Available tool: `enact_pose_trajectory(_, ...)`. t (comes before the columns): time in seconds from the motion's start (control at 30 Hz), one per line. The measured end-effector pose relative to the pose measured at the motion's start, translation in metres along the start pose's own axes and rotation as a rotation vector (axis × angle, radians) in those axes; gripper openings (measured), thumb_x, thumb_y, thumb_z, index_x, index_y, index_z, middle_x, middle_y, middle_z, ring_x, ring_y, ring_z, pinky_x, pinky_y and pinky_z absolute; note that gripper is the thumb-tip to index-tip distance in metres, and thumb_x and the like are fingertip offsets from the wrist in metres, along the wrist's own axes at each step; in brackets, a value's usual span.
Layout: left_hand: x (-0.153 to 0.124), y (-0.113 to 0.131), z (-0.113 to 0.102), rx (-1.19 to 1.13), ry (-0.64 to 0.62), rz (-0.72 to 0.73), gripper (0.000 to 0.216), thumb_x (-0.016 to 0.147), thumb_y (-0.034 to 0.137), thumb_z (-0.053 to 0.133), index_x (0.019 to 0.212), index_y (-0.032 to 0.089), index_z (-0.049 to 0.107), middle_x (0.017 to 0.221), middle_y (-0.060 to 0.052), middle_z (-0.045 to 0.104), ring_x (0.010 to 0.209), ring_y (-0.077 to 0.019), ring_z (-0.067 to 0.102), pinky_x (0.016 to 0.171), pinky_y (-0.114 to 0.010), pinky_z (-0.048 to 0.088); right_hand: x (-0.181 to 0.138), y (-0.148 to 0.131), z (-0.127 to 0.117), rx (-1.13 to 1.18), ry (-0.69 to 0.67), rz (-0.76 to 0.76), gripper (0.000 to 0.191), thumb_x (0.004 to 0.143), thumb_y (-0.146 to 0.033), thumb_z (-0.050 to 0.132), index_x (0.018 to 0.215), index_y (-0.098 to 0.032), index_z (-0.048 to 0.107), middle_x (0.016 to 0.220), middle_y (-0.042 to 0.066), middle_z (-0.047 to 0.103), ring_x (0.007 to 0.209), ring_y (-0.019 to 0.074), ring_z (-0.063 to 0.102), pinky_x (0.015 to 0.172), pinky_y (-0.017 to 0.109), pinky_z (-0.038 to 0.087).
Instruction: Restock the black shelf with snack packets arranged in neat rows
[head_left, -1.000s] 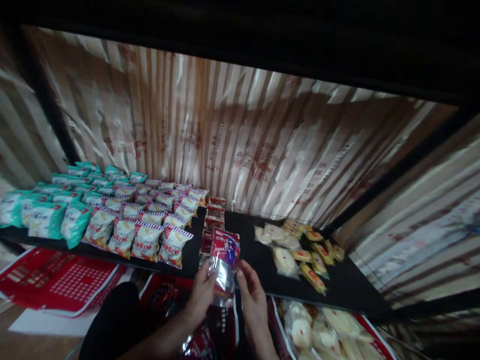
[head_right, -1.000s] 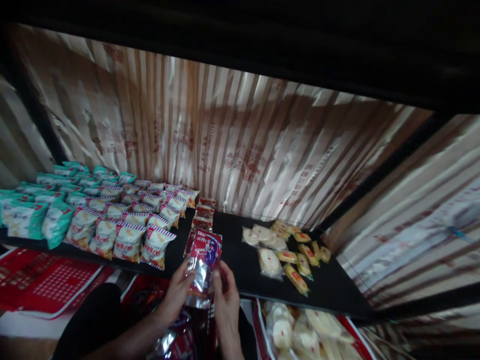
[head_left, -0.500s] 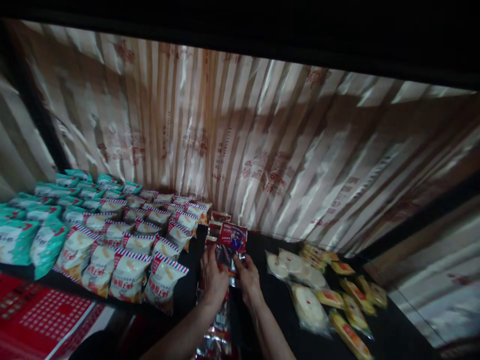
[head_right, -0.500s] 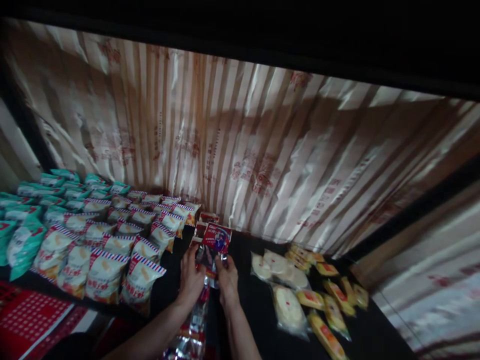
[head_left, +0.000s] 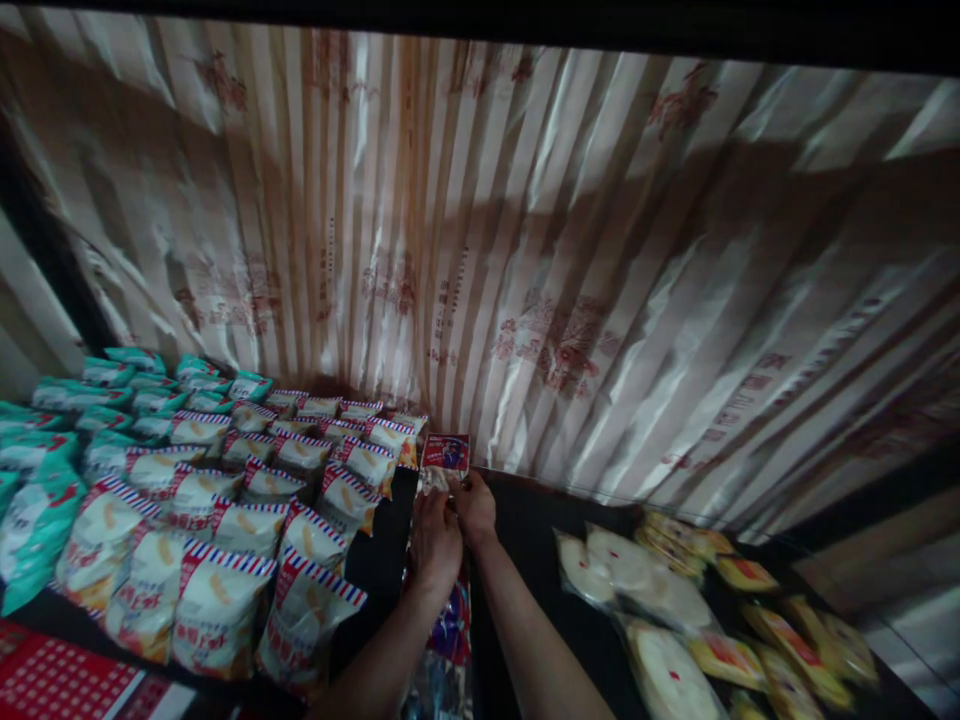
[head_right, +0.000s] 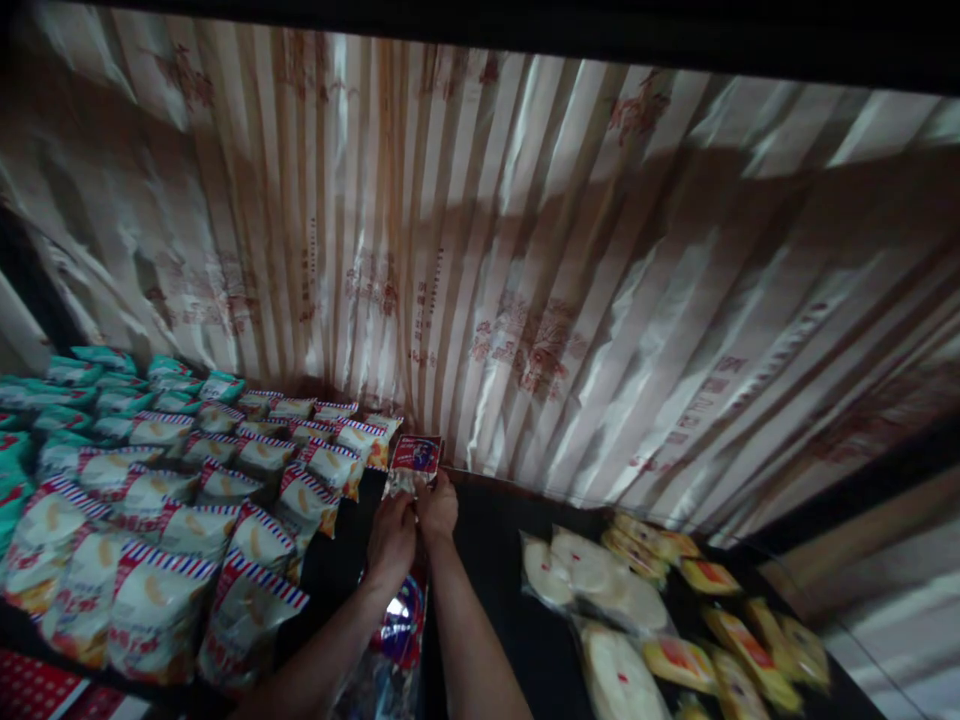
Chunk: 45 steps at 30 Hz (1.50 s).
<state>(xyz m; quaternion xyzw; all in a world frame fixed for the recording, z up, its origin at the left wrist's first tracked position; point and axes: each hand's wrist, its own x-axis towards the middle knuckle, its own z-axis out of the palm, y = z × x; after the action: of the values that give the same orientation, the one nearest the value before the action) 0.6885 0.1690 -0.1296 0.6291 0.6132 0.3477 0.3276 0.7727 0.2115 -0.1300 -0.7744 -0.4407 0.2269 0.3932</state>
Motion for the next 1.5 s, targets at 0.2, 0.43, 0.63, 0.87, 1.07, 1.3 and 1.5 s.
enact_pose_trajectory(0.2,0.008,0.0,-0.006,0.043,-0.027,-0.034,0.041,0.085,0.011,0.034,0.118,0.013,0.059,0.127,-0.009,0.058,0.123,-0.0188,0.047,0.107,-0.03,0.032,-0.007,-0.011,0.003,-0.195,0.052,-0.019,0.039,0.08,-0.029,0.053,0.118,-0.018,0.056,0.119,0.015,0.057,0.103,0.0256,0.059,0.08,0.033,0.045)
enact_pose_trajectory(0.43,0.012,0.003,-0.009,0.105,-0.044,-0.043,0.041,0.085,0.008,0.036,0.118,0.013,0.06,0.126,-0.009,0.059,0.12,-0.0187,0.05,0.106,-0.031,0.034,-0.019,-0.013,-0.003,-0.44,0.012,-0.073,0.036,0.086,-0.031,0.047,0.118,-0.021,0.059,0.122,0.01,0.056,0.11,0.0266,0.051,0.087,0.033,0.043)
enact_pose_trajectory(0.63,0.012,0.009,-0.01,0.185,-0.036,-0.056,0.039,0.086,0.01,0.038,0.116,0.02,0.06,0.126,-0.005,0.059,0.123,-0.0186,0.048,0.103,-0.035,0.036,-0.019,-0.006,-0.002,-0.43,0.018,-0.078,0.037,0.087,-0.033,0.044,0.118,-0.021,0.059,0.12,0.01,0.059,0.106,0.0263,0.053,0.085,0.034,0.044)
enact_pose_trajectory(0.87,-0.002,0.007,-0.016,0.108,-0.018,0.068,0.037,0.083,0.005,0.037,0.11,0.013,0.063,0.126,-0.009,0.059,0.128,-0.0208,0.042,0.108,-0.036,0.031,-0.031,0.005,-0.007,-0.361,0.087,-0.217,0.04,0.086,-0.027,0.042,0.12,-0.017,0.059,0.128,0.012,0.054,0.121,0.023,0.045,0.099,0.035,0.036)
enact_pose_trajectory(1.07,-0.062,-0.004,-0.028,-0.013,0.014,0.13,0.037,0.078,0.003,0.038,0.103,0.015,0.064,0.11,-0.008,0.066,0.109,-0.0198,0.056,0.101,-0.033,0.04,-0.088,0.021,-0.019,-0.166,0.162,-0.299,0.038,0.084,-0.027,0.039,0.108,-0.011,0.064,0.123,0.016,0.056,0.117,0.0234,0.049,0.097,0.036,0.04)
enact_pose_trajectory(1.3,-0.179,-0.052,-0.07,-0.18,-0.105,0.293,0.043,0.078,0.006,0.033,0.11,0.018,0.06,0.114,-0.008,0.063,0.109,-0.0158,0.056,0.098,-0.03,0.043,-0.219,0.039,-0.031,0.118,0.113,-0.336,0.036,0.088,-0.032,0.035,0.108,-0.015,0.059,0.105,0.012,0.064,0.097,0.0189,0.06,0.09,0.034,0.046)
enact_pose_trajectory(1.5,-0.265,-0.124,-0.1,-0.119,-0.347,0.254,0.039,0.085,0.018,0.031,0.11,0.019,0.06,0.119,-0.01,0.061,0.111,-0.0171,0.056,0.1,-0.033,0.042,-0.326,0.08,-0.018,0.007,-0.227,-0.349,0.035,0.087,-0.023,0.033,0.102,-0.022,0.065,0.1,0.007,0.069,0.096,0.0179,0.064,0.089,0.03,0.047)
